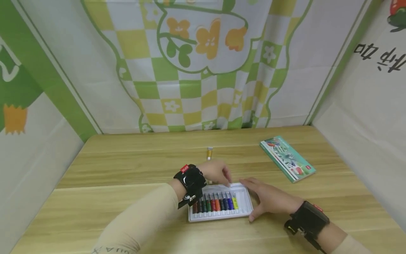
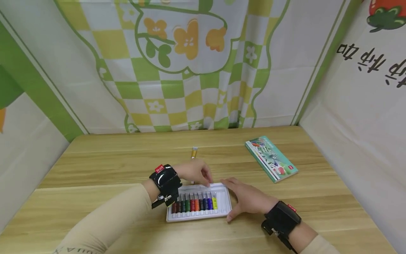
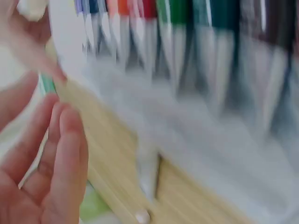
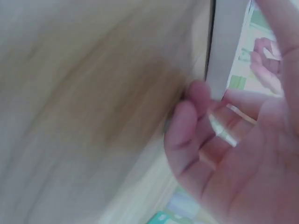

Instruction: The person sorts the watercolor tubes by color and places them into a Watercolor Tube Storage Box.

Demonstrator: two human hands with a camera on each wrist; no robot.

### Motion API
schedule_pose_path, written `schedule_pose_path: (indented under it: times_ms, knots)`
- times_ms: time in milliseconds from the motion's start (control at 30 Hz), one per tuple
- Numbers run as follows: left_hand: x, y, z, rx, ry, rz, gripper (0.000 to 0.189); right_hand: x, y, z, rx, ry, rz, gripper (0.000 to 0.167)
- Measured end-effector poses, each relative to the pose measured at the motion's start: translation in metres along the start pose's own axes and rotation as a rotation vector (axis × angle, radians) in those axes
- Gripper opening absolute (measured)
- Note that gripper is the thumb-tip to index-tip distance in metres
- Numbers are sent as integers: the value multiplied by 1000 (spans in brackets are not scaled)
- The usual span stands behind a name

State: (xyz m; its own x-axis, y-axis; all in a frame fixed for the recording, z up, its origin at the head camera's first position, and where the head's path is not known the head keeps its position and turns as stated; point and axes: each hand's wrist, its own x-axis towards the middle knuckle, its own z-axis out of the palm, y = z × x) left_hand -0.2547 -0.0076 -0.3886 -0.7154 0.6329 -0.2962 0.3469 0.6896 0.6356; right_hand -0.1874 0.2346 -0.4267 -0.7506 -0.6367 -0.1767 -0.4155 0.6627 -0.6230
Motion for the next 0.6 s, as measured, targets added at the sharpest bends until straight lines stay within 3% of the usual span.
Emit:
schedule_pose_path:
  times_ms: [167,233,300,467,600]
  knots:
    - [10,-11,-27,-64,232,-125,11,-7,10,-10,18,-10,-12,120]
    - [15,-15,-36,-66,316,-176,9,-9,12,-12,11,1,-18,118]
    - [21,-20,-42,-40,381,-212,19,-10,14,-13,2,17,-32,115]
    - [34,-35,-43,53,455,-279,53,-11,13,-7,-2,30,-48,111]
    - [44,-46,-34,76,474,-298,47,-10,10,1,24,7,-27,110]
